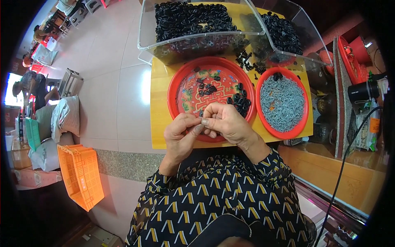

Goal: The person assembles plastic components by hand, picking up pieces from trays and joining small pins into the plastic parts.

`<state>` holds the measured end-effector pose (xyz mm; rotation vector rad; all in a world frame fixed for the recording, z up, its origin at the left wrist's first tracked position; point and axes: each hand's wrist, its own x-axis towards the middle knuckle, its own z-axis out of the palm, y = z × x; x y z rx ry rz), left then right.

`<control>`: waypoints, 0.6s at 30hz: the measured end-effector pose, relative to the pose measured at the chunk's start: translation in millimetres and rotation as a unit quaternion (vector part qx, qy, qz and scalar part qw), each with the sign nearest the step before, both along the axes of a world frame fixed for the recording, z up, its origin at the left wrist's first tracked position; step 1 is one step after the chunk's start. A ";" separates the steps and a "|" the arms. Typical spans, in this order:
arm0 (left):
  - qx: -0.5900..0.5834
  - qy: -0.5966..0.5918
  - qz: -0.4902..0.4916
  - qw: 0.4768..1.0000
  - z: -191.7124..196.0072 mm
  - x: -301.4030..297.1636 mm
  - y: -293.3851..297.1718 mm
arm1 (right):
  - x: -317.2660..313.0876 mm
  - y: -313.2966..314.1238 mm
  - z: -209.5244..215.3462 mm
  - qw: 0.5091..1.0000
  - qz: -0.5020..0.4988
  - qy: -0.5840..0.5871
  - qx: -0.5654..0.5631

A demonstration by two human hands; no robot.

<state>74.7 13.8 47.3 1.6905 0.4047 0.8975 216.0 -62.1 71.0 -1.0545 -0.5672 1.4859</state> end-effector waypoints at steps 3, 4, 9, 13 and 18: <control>-0.007 -0.002 -0.018 1.000 -3.7 -3.1 2.8 | 4.0 4.0 -1.1 0.999 0.011 -0.035 -0.009; -0.006 -0.001 -0.017 1.000 -4.5 -4.5 1.8 | 5.6 6.4 -2.8 0.999 0.013 -0.035 -0.009; -0.147 -0.009 0.034 0.988 -3.0 -8.5 1.0 | 9.4 16.4 -24.0 0.850 -0.070 -0.509 0.115; -0.186 -0.011 0.030 0.982 -6.1 -14.2 4.1 | -1.8 17.3 -23.4 0.686 0.004 -0.711 0.153; -0.221 -0.025 0.030 0.975 -10.4 -11.1 4.7 | -5.9 21.2 -26.2 0.632 0.039 -0.765 0.117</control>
